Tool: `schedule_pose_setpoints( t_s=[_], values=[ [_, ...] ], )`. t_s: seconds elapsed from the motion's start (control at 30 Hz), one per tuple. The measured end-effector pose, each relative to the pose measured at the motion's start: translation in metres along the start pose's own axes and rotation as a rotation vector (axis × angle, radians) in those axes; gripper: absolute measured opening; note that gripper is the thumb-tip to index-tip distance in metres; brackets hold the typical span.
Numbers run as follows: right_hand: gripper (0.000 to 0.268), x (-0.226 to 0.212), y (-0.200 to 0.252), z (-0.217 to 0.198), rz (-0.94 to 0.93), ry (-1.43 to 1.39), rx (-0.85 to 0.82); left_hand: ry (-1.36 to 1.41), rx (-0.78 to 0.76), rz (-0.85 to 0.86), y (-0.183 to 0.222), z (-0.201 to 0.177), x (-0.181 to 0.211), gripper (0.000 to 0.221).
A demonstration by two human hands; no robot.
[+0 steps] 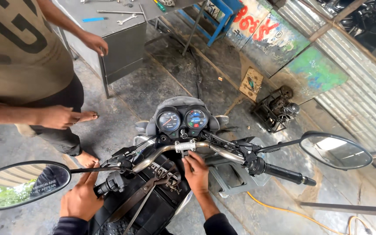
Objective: The person removes the motorcycle's front fairing by hand and then uses a wrench and T-handle socket to loosen and remove the handlebar bolts. After setting the handlebars aside, they use a wrench to loosen the nuts on the top triple clamp.
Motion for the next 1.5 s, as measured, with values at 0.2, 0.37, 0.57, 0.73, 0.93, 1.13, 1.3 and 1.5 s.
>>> schedule_pose_setpoints(
  t_s=[0.2, 0.37, 0.57, 0.73, 0.93, 1.13, 1.3, 1.5],
  values=[
    [0.015, -0.05, 0.004, 0.02, -0.754, 0.443, -0.026, 0.001, 0.009, -0.045, -0.003, 0.011, -0.008, 0.098],
    [0.019, -0.06, 0.01, 0.02, -0.864, 0.51, 0.053, -0.033, -0.028, -0.064, 0.0, 0.018, -0.013, 0.09],
    [0.022, -0.044, 0.004, 0.023, -0.787, 0.541, 0.088, -0.051, -0.013, -0.049, 0.0, 0.022, -0.016, 0.086],
    [0.026, -0.041, 0.002, 0.024, -0.734, 0.58, 0.095, -0.053, -0.025, -0.065, 0.001, 0.022, -0.016, 0.085],
    [0.026, -0.035, 0.005, 0.022, -0.705, 0.592, 0.086, -0.08, -0.05, -0.064, -0.002, 0.012, -0.007, 0.094],
    [0.023, -0.039, 0.007, 0.022, -0.69, 0.592, 0.075, -0.078, -0.093, -0.088, -0.001, 0.014, -0.008, 0.106],
    [0.029, -0.022, 0.006, 0.022, -0.617, 0.57, 0.068, -0.063, -0.049, -0.062, -0.002, 0.009, -0.005, 0.105],
    [0.034, -0.018, 0.004, 0.022, -0.56, 0.503, 0.045, -0.07, -0.047, -0.065, -0.001, 0.009, -0.005, 0.103]
  ],
)
Point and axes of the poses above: each hand's wrist, its own y-axis away from the middle knuckle, its own z-axis out of the palm, x = y × z, the point moved 9 cm from there along -y, towards the middle knuckle, and after that the axes turned 13 degrees about x, right-handed, at the moved point
